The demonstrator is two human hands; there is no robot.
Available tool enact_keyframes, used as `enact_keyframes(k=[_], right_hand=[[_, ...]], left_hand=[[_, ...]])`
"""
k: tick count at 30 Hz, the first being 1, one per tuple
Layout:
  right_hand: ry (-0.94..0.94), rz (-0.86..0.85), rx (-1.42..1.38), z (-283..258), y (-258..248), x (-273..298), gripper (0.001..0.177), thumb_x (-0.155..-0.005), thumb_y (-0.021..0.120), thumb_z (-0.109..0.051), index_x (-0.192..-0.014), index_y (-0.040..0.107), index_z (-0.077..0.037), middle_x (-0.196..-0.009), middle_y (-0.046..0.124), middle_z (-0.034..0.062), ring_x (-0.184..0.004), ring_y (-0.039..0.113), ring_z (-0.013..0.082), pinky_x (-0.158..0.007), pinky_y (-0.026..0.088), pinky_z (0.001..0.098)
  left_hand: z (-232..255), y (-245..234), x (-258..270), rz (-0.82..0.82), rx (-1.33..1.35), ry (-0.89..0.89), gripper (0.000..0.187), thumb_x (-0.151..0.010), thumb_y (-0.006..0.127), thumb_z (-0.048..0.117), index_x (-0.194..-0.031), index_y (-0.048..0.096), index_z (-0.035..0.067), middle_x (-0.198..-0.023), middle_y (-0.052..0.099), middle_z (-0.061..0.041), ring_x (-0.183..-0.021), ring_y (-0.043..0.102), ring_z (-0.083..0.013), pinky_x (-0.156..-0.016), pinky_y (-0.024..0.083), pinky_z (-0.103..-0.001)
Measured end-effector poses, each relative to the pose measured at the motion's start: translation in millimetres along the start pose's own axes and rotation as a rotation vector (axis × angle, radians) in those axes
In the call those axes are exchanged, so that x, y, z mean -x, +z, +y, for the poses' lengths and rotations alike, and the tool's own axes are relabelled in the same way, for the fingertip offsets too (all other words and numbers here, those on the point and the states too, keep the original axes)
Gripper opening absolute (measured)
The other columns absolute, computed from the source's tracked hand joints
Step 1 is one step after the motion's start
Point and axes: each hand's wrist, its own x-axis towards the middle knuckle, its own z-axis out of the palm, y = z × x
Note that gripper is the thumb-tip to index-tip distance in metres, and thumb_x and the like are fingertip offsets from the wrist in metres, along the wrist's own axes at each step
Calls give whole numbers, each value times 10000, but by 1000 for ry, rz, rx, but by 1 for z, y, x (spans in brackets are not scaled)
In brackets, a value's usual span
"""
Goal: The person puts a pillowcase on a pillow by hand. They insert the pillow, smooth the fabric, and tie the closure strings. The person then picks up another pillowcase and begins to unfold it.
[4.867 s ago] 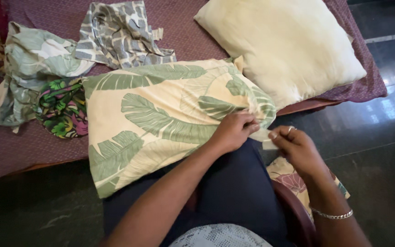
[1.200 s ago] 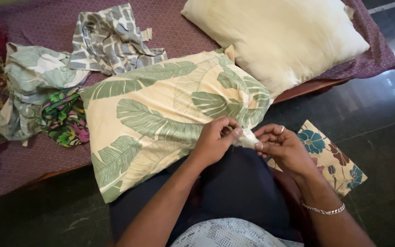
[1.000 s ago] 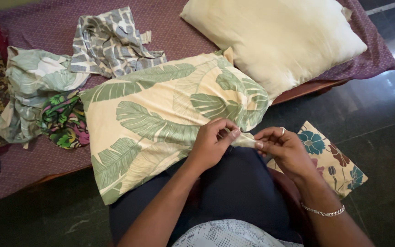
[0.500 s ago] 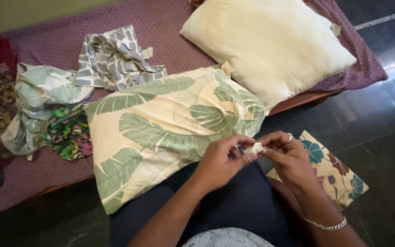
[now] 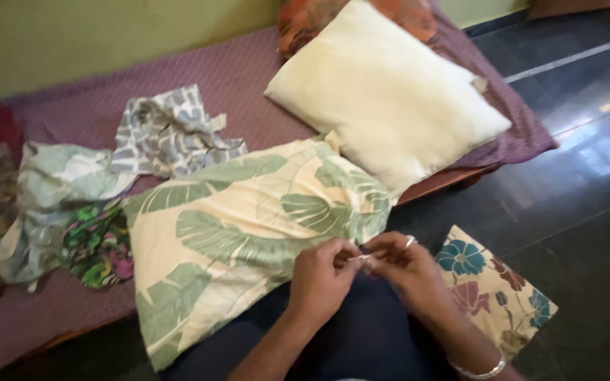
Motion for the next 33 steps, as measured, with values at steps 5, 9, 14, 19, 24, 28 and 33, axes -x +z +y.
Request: enact_keyframes(k=[5, 9, 14, 19, 24, 28, 33], right_hand=[[-180, 49, 411, -5, 5, -2, 189, -880, 714, -21, -1063, 758, -1, -870, 784, 61, -791, 712, 104, -715, 579, 257], [-241, -49, 423, 3, -10, -9, 193, -802, 672, 42, -951, 793, 27, -856, 771, 82, -793, 728, 129, -694, 581, 267], [135, -569, 153, -37, -100, -70, 351, -860, 625, 2, -1192, 552, -86, -1029, 619, 98, -907, 615, 230, -761, 531, 385], [-465, 180, -492, -62, -145, -130, 953, -905, 539, -21, -1609, -9, -356, -1587, 312, 26, -1401, 472, 305, -1063, 519, 533], [-235, 30, -26, -14, -130, -149, 998, -937, 544, -46, -1597, -134, -365, -1597, 347, 139, -1364, 516, 315, -1026, 503, 442], [-187, -25, 292, 55, -114, -150, 715, -926, 626, -59, -1568, 317, -117, -1255, 689, 169, -1061, 709, 225, -864, 575, 353], [-131, 144, 564, 82, -89, -126, 468, -900, 777, -135, -1326, 606, -44, -1056, 730, 91, -887, 704, 143, -785, 574, 302]], left_hand=[[-5, 9, 5, -9, -14, -87, 312, -890, 640, 40, -1202, 626, 41, -814, 798, -129, -764, 810, -220, -702, 602, -310], [-13, 7, 11, -70, 125, -128, 643, -857, 660, 45, -1452, 418, 81, -993, 806, -132, -873, 801, -200, -778, 615, -286], [-51, -5, 5, -103, 244, -225, 537, -881, 706, 84, -1373, 492, 79, -1057, 821, -121, -945, 784, -159, -831, 601, -285], [-86, -7, 5, -72, 354, -285, 519, -873, 707, 62, -1349, 503, 80, -1072, 811, -121, -985, 780, -149, -839, 597, -283], [-77, -15, 4, 14, 122, -238, 449, -848, 743, 124, -1267, 586, 84, -1047, 801, -94, -928, 777, -172, -808, 593, -289], [-64, -19, 6, 115, -288, -76, 419, -821, 787, 213, -1191, 644, 77, -1088, 760, -110, -1014, 746, -280, -867, 575, -369], [-70, -20, 12, 118, -536, 138, 509, -764, 810, 231, -1197, 623, 39, -1142, 692, -177, -1069, 634, -399, -930, 475, -487]])
